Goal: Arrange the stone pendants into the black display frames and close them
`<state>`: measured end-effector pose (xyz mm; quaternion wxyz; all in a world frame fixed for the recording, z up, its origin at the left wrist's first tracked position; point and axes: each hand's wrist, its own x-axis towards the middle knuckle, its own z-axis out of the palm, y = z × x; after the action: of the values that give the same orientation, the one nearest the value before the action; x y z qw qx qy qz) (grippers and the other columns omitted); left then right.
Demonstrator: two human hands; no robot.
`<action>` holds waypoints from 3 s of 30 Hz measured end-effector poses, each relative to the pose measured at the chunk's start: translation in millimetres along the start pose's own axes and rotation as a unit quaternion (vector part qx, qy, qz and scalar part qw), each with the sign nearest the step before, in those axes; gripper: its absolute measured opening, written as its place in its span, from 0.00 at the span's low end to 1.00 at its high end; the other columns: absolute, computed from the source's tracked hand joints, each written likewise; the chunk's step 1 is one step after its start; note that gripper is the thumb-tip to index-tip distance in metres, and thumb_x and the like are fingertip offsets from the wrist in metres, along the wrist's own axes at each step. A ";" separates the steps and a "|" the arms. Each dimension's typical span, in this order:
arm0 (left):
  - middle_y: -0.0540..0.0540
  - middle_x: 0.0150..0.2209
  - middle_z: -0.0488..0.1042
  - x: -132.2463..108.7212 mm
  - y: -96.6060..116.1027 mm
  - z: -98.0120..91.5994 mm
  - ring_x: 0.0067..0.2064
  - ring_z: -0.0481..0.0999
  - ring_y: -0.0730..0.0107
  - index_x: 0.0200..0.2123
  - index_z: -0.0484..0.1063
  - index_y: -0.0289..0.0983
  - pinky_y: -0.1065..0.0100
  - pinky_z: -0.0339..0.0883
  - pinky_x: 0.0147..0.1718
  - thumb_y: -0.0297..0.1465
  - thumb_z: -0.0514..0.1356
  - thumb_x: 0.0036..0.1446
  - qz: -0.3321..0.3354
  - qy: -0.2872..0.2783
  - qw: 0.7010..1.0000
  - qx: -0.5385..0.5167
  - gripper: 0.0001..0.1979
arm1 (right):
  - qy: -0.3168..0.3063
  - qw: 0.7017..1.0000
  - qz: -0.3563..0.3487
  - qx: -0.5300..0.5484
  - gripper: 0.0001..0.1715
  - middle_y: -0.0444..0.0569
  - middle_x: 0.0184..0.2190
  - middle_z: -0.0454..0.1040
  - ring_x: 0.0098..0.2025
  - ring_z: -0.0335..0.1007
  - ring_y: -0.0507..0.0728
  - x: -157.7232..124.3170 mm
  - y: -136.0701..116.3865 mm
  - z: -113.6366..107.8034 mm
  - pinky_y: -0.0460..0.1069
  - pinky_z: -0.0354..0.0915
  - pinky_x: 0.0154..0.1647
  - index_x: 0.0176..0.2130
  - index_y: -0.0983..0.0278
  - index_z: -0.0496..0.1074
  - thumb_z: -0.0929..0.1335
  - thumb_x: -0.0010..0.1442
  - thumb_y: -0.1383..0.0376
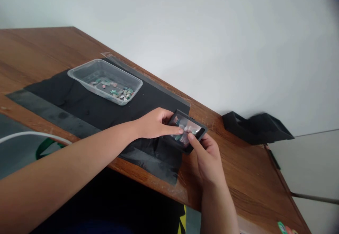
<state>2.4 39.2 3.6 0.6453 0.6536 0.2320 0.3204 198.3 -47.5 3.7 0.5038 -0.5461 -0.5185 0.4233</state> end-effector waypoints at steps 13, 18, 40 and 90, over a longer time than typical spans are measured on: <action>0.51 0.32 0.72 3.6 -9.5 1.2 0.35 0.72 0.71 0.34 0.69 0.36 0.67 0.65 0.38 0.34 0.68 0.54 0.018 0.029 0.999 -0.023 0.12 | 0.050 0.998 -0.019 -0.029 0.14 0.45 0.34 0.79 0.35 0.73 0.56 2.6 7.6 1.8 0.49 0.69 0.38 0.40 0.58 0.77 0.72 0.63 0.51; 0.52 0.31 0.68 3.2 -7.5 1.0 0.33 0.68 0.72 0.33 0.67 0.36 0.68 0.62 0.35 0.34 0.67 0.54 0.012 0.028 1.000 -0.001 0.12 | 0.045 0.998 -0.028 -0.015 0.11 0.43 0.32 0.77 0.31 0.69 0.52 1.6 9.3 0.6 0.47 0.66 0.34 0.40 0.59 0.76 0.72 0.64 0.54; 0.50 0.32 0.72 -0.3 -6.1 -0.9 0.33 0.69 0.70 0.37 0.72 0.35 0.67 0.61 0.31 0.39 0.65 0.57 0.013 0.015 0.990 0.137 0.13 | 0.038 0.999 -0.018 -0.010 0.08 0.43 0.31 0.79 0.32 0.71 0.51 -0.7 7.8 3.1 0.48 0.68 0.39 0.35 0.60 0.79 0.76 0.59 0.58; 0.48 0.36 0.79 1.9 -10.0 0.0 0.37 0.77 0.65 0.37 0.74 0.35 0.65 0.67 0.39 0.35 0.68 0.55 0.007 0.001 0.997 0.077 0.11 | 0.042 0.998 -0.034 -0.043 0.09 0.47 0.38 0.83 0.40 0.79 0.58 -3.3 7.1 1.7 0.54 0.74 0.45 0.38 0.60 0.79 0.77 0.57 0.60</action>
<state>4.8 41.2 -6.0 0.5902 0.7029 0.2518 0.3068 197.3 -50.3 -3.7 0.5151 -0.5670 -0.5326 0.3599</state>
